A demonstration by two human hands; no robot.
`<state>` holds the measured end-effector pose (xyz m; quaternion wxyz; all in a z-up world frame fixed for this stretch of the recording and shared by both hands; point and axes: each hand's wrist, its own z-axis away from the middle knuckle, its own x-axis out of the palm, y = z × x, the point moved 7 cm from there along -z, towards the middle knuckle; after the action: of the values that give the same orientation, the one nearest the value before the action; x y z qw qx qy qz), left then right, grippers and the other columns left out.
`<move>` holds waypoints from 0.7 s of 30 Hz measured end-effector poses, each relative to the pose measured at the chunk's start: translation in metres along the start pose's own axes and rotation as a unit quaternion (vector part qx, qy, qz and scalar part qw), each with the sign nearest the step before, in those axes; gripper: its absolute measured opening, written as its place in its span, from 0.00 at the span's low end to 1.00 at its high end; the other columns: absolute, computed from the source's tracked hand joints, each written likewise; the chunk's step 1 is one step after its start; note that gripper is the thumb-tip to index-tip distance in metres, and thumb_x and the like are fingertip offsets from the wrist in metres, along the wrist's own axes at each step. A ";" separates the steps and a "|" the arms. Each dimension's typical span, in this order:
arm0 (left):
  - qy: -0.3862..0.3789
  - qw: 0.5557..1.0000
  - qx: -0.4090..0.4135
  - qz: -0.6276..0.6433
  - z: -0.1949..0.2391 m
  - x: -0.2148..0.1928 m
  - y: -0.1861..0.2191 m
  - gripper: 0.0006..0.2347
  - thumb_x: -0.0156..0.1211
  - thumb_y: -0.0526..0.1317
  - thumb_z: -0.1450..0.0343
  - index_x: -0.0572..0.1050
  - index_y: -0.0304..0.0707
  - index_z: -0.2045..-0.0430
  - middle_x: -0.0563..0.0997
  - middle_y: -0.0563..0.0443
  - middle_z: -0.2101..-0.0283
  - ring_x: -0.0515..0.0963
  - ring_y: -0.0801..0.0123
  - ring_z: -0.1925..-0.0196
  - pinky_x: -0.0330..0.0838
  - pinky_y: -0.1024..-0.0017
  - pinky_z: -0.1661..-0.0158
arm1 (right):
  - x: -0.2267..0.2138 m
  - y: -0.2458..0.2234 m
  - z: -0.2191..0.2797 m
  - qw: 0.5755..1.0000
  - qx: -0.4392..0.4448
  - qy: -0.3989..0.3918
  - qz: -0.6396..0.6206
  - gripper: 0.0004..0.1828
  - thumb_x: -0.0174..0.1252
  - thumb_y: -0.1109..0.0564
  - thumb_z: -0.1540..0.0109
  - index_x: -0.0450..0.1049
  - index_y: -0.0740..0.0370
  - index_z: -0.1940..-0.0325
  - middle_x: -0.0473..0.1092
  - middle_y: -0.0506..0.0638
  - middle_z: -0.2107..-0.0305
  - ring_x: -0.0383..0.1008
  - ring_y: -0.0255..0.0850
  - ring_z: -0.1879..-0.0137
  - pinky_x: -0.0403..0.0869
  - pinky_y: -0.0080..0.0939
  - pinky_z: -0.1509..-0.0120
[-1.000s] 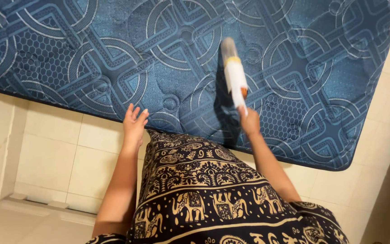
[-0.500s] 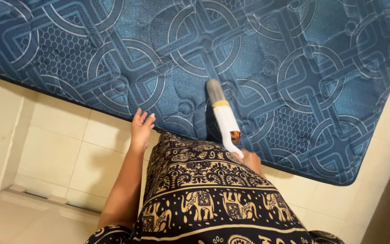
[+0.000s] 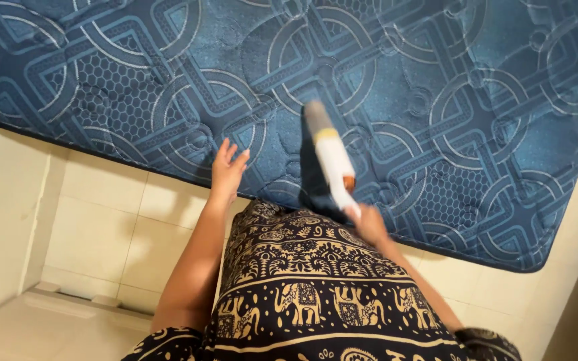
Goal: The recorder uses a handheld vacuum cleaner to clean the surface of a bare mattress.
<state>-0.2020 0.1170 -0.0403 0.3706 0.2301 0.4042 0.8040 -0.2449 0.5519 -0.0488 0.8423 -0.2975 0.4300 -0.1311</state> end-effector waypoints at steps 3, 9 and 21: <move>0.024 0.999 -0.031 0.003 -0.003 -0.039 -0.023 0.37 0.66 0.39 0.31 0.50 0.37 0.27 0.63 0.37 0.27 0.72 0.60 0.35 0.71 0.62 0.43 | 0.013 -0.017 0.041 0.999 0.019 -0.001 0.042 0.29 0.56 0.31 0.40 0.81 0.59 0.61 0.77 0.63 0.76 0.80 0.57 0.70 0.74 0.56 0.63; 0.045 0.996 -0.072 -0.017 -0.014 -0.077 -0.030 0.37 0.65 0.39 0.31 0.50 0.38 0.27 0.63 0.37 0.28 0.74 0.56 0.37 0.71 0.61 0.44 | -0.019 -0.071 -0.049 0.983 0.072 0.060 0.158 0.36 0.51 0.23 0.40 0.79 0.60 0.64 0.75 0.66 0.72 0.77 0.65 0.62 0.73 0.64 0.59; -0.017 0.998 -0.043 -0.046 -0.068 -0.066 0.020 0.37 0.66 0.39 0.31 0.50 0.36 0.27 0.63 0.37 0.28 0.72 0.58 0.35 0.72 0.62 0.44 | -0.059 -0.124 -0.187 0.935 0.141 0.188 -0.266 0.38 0.41 0.34 0.29 0.69 0.64 0.83 0.65 0.51 0.90 0.68 0.43 0.84 0.66 0.46 0.79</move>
<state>-0.2150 0.0247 -0.0677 0.4232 0.2086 0.3728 0.7990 -0.4259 0.4099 -0.0189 0.7134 -0.2492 0.4629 -0.4633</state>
